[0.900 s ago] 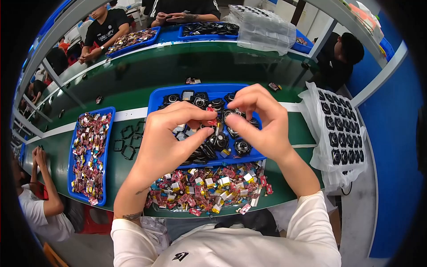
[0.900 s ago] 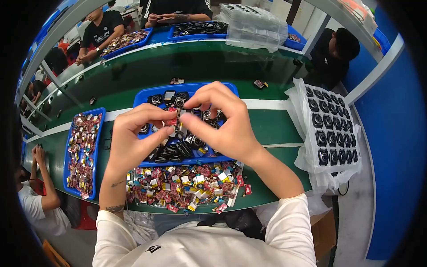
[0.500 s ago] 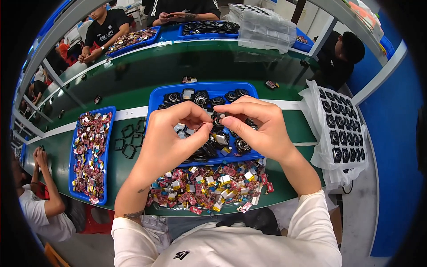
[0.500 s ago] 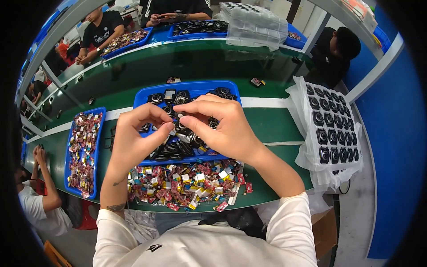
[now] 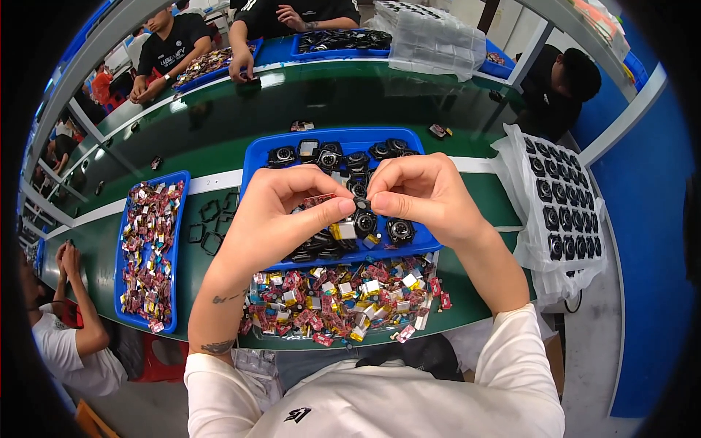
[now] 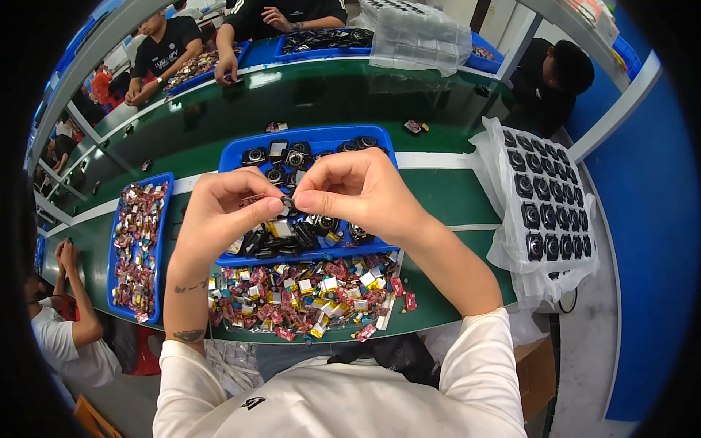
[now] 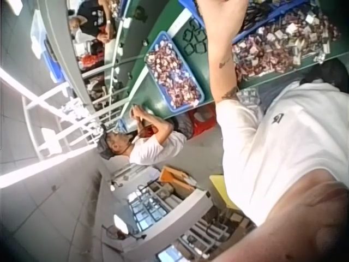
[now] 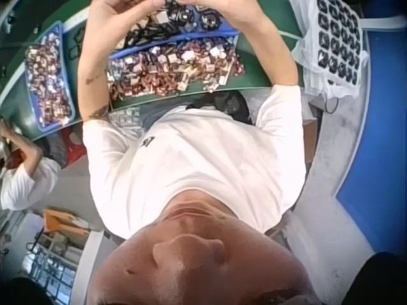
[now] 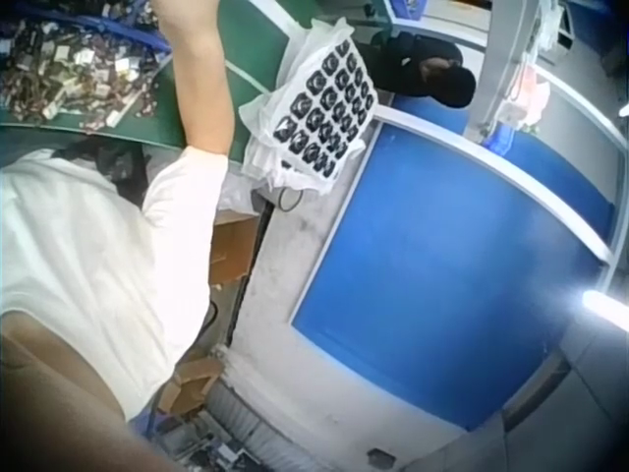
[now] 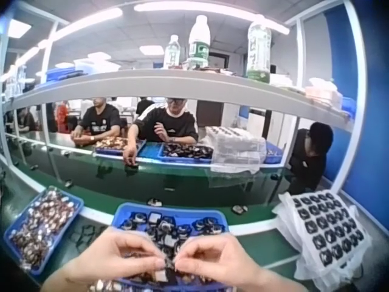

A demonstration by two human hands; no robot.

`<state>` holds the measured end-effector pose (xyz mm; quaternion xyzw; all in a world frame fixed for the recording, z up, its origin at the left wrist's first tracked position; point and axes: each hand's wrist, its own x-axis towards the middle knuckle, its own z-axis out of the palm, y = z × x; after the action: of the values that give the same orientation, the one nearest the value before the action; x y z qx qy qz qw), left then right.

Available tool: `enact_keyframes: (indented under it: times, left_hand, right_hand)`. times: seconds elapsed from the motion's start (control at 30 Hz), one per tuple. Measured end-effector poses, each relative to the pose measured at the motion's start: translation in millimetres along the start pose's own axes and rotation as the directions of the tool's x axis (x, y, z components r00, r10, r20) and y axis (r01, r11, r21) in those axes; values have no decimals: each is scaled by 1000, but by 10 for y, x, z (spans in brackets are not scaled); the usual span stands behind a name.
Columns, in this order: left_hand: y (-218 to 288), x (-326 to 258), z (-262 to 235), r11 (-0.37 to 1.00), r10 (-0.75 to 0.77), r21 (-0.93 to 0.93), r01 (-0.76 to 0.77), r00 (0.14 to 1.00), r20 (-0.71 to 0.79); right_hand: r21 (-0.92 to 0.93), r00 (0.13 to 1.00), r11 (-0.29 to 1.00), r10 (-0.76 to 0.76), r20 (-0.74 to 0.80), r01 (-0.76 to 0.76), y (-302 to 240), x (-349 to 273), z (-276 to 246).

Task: Assembling small electronic components at a factory workbench along a conveyor belt.

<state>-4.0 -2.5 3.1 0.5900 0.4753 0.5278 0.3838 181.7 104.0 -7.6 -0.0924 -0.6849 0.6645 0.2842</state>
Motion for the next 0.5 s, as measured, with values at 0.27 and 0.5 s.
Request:
enact_keyframes:
  times: [0.27, 0.5]
  left_hand:
    - [-11, 23, 14, 996, -87, -14, 89, 992, 90]
    - [47, 23, -105, 999, 36, -19, -37, 998, -48]
  right_hand:
    - [66, 994, 996, 57, 90, -63, 65, 8, -11]
    - [-935, 941, 342, -336, -33, 89, 186, 154, -162]
